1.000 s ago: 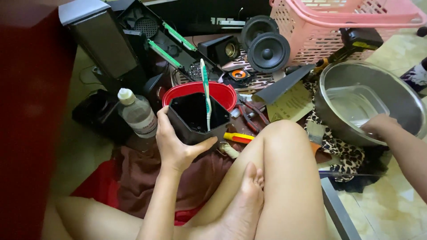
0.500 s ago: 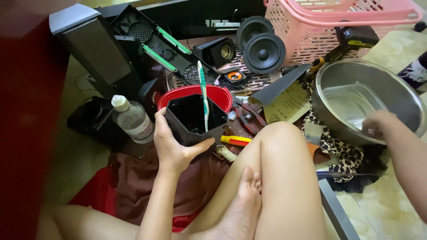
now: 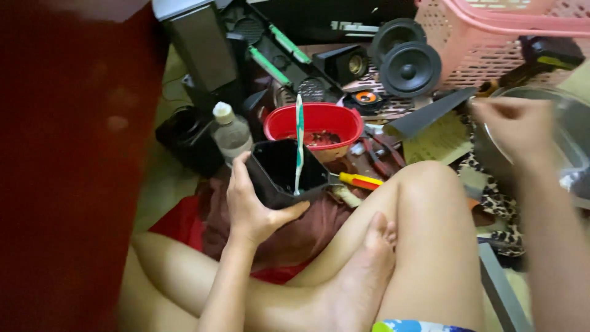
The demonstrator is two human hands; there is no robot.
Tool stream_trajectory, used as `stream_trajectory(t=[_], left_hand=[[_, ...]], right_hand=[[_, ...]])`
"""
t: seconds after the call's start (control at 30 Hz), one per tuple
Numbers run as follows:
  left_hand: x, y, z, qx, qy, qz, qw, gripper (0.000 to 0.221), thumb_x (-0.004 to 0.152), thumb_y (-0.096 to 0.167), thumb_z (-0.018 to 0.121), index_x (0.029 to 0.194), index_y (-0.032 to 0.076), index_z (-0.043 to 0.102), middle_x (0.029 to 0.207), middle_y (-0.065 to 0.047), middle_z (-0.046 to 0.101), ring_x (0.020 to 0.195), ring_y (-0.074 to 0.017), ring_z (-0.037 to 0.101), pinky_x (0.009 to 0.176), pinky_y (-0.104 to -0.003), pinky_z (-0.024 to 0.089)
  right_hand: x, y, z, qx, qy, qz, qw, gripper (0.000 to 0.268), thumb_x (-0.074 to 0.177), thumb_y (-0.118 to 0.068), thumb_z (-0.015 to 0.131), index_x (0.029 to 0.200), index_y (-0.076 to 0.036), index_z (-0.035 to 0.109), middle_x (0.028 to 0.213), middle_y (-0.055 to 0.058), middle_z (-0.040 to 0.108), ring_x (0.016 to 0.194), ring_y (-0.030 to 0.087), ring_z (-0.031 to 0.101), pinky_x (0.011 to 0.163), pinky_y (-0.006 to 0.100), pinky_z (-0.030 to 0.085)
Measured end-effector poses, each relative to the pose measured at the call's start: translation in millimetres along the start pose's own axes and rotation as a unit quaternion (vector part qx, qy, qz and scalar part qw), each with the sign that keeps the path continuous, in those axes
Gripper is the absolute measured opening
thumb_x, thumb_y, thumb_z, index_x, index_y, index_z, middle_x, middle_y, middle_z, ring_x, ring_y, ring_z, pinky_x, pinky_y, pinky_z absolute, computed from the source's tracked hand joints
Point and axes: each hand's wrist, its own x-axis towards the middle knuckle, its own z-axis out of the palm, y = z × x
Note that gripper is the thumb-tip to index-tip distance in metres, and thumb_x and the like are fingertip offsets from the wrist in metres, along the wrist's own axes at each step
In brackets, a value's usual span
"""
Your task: Cleaning a small plastic speaker housing by applying liquid and scrubbing with a toothbrush.
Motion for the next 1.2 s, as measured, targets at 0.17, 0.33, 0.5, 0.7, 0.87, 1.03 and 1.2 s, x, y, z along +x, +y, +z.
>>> stream_trajectory(t=[0.17,0.33,0.5,0.7,0.87,1.03,1.2], left_hand=[[-33.3,-19.4,-11.5,-0.034,-0.037,-0.091,0.995,0.095,0.03,0.032,0.085,0.111,0.005,0.042,0.099,-0.016,0.057,0.089,-0.0336,0.058,0.079,-0.042,0.045],[-56.8,-37.5,-7.2,-0.07,-0.072,-0.198,0.975,0.103,0.023,0.037,0.087,0.112,0.01,0.043,0.104,-0.017,0.056,0.1,-0.0376,0.056,0.085,-0.049,0.043],[-58.7,-43.2,-4.9,-0.062,-0.089,-0.225,0.968,0.103,0.024,0.04,0.086,0.114,0.013,0.042,0.104,-0.013,0.056,0.099,-0.0354,0.057,0.086,-0.048,0.044],[-55.5,-39.9,-4.9,-0.064,-0.094,-0.246,0.963,0.1,0.027,0.042,0.085,0.113,0.013,0.041,0.105,-0.013,0.055,0.1,-0.0357,0.056,0.085,-0.048,0.045],[-51.5,-39.6,-5.8,-0.107,-0.07,-0.265,0.956,0.095,0.03,0.042,0.086,0.11,0.014,0.043,0.104,-0.012,0.055,0.102,-0.034,0.056,0.085,-0.046,0.044],[-47.6,-37.3,-1.7,-0.16,-0.06,-0.256,0.951,0.09,0.034,0.038,0.087,0.109,0.012,0.044,0.103,-0.013,0.056,0.103,-0.0321,0.055,0.088,-0.045,0.042],[-48.6,-42.7,-2.1,-0.17,-0.055,-0.257,0.95,0.088,0.036,0.037,0.088,0.108,0.011,0.046,0.1,-0.013,0.058,0.1,-0.0313,0.057,0.087,-0.045,0.043]], right_hand=[[-45.4,-157.0,81.0,0.162,-0.137,0.007,0.977,0.017,0.082,-0.019,0.062,0.096,-0.01,0.067,0.085,0.009,0.066,0.077,0.02,0.06,0.071,0.031,0.047],[-72.9,-187.6,158.7,0.129,-0.285,0.102,0.944,0.037,0.071,-0.049,0.067,0.092,-0.018,0.071,0.076,0.006,0.066,0.074,0.015,0.055,0.071,0.03,0.045],[-75.5,-161.9,199.7,0.11,-0.284,0.162,0.938,0.03,0.062,-0.049,0.075,0.078,-0.025,0.069,0.075,0.004,0.067,0.08,0.021,0.065,0.073,0.027,0.046],[-80.3,-175.8,167.3,0.248,-0.288,0.17,0.909,0.017,0.07,-0.031,0.073,0.066,-0.016,0.065,0.064,0.0,0.065,0.06,0.008,0.055,0.058,0.022,0.045],[-96.2,-184.1,138.3,0.323,-0.093,0.004,0.942,0.011,0.087,-0.013,0.064,0.076,-0.011,0.064,0.058,-0.002,0.056,0.056,0.004,0.046,0.057,0.018,0.041],[-104.1,-198.2,129.4,0.337,-0.065,-0.075,0.936,0.003,0.083,-0.006,0.066,0.08,-0.007,0.064,0.061,0.002,0.058,0.059,0.007,0.048,0.06,0.02,0.043],[-100.3,-207.4,139.1,0.302,-0.115,-0.101,0.941,0.004,0.08,-0.013,0.068,0.077,-0.014,0.065,0.045,-0.002,0.048,0.045,0.005,0.041,0.045,0.018,0.037]])
